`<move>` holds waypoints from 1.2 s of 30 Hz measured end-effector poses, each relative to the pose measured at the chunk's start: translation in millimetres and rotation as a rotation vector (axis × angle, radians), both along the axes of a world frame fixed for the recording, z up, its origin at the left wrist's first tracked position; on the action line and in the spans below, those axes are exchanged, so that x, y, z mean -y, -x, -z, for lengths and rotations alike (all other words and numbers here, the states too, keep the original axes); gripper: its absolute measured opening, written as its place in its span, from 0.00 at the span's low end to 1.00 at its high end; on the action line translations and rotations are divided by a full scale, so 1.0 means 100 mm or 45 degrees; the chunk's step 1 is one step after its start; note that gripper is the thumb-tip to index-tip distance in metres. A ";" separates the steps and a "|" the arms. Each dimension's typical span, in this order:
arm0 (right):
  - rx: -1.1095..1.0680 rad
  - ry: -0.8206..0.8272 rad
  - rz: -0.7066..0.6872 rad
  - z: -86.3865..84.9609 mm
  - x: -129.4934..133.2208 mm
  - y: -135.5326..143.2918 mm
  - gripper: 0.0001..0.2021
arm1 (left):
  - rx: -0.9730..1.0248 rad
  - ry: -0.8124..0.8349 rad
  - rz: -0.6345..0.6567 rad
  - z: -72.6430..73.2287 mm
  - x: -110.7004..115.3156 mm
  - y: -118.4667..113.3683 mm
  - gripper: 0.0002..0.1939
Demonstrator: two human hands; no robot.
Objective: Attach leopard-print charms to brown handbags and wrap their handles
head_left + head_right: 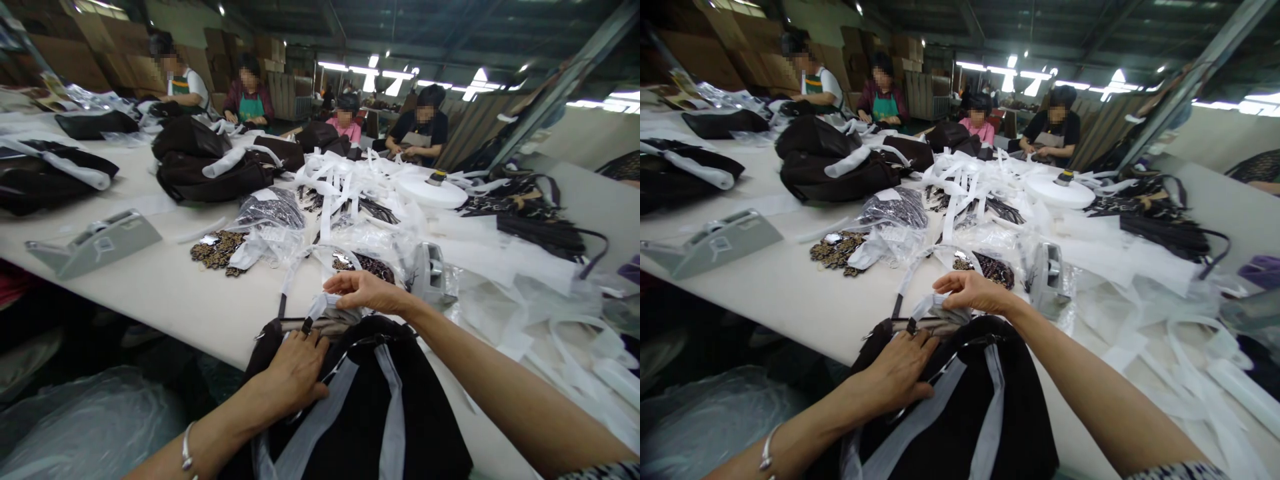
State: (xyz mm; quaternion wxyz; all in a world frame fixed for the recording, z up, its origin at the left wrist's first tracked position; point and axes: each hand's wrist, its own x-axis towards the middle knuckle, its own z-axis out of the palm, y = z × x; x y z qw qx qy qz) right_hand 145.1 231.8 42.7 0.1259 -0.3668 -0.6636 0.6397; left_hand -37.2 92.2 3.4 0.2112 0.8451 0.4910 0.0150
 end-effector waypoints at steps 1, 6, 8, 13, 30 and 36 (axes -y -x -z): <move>0.001 -0.003 0.010 0.00 0.00 0.00 0.22 | 0.012 -0.001 0.003 0.00 -0.03 0.01 0.35; -0.008 0.004 0.036 -0.02 0.02 0.01 0.22 | 0.086 0.029 0.022 0.05 -0.19 0.03 0.32; -0.023 0.005 0.049 0.00 0.01 -0.01 0.22 | 0.162 0.074 0.026 0.04 -0.22 0.02 0.25; -0.077 0.047 0.092 -0.02 -0.07 -0.07 0.23 | 0.172 0.120 0.011 -0.15 -0.05 -0.06 0.10; 0.261 -0.358 -0.553 -1.32 0.30 0.10 0.20 | 0.176 -0.261 0.090 -0.99 0.33 -0.12 0.04; 0.144 -0.256 -0.527 -1.55 0.58 0.24 0.18 | -0.026 -0.561 0.159 -0.85 0.39 -0.17 0.11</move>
